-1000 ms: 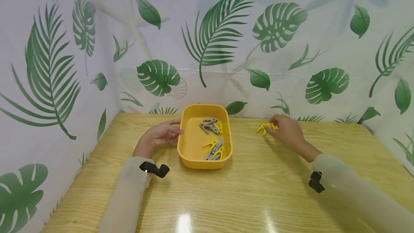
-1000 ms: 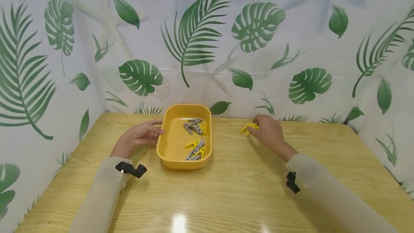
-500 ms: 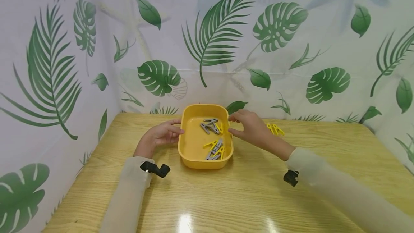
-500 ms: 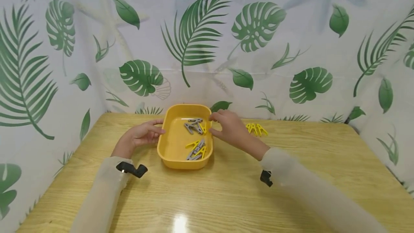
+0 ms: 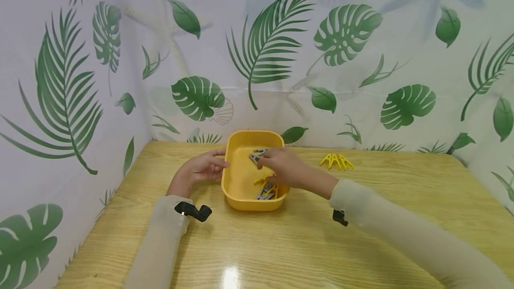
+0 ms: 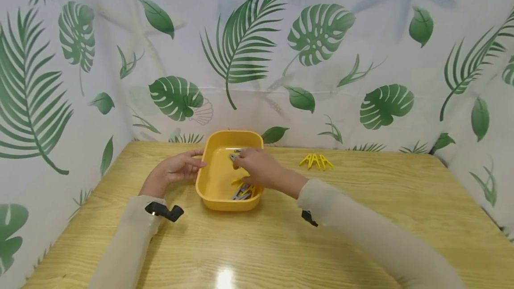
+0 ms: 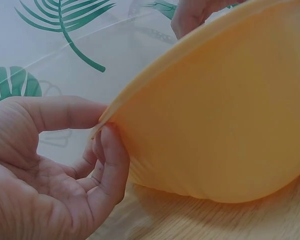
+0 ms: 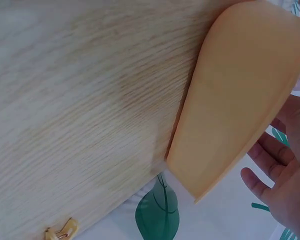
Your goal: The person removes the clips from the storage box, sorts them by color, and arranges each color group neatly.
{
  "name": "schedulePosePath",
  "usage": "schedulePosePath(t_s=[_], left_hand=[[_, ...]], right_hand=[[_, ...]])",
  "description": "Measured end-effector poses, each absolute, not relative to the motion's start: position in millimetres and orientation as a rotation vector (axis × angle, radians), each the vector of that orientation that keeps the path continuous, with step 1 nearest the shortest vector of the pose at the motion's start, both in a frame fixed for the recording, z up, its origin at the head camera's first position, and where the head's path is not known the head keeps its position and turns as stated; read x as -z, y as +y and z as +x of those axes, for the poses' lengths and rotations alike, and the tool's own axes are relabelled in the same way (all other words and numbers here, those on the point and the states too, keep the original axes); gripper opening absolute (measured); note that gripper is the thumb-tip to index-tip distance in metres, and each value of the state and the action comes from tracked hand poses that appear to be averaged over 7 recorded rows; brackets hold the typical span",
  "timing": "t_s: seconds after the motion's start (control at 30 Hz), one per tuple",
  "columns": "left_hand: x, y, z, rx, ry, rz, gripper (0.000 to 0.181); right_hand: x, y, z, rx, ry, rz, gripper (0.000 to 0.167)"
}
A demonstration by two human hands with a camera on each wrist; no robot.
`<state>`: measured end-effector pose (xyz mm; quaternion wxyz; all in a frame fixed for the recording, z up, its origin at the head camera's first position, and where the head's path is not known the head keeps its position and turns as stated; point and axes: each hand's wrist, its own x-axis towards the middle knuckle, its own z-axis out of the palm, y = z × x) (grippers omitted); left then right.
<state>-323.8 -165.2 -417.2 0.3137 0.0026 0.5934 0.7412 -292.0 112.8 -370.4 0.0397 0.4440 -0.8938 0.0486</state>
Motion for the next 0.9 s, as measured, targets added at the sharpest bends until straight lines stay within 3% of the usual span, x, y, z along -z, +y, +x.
schedulePosePath(t_s=[0.9], left_hand=[[416,-165,-322,-1.962,1.565,-0.053,0.063]], right_hand=[[376,87,-296,0.097,-2.872,1.46,0.023]])
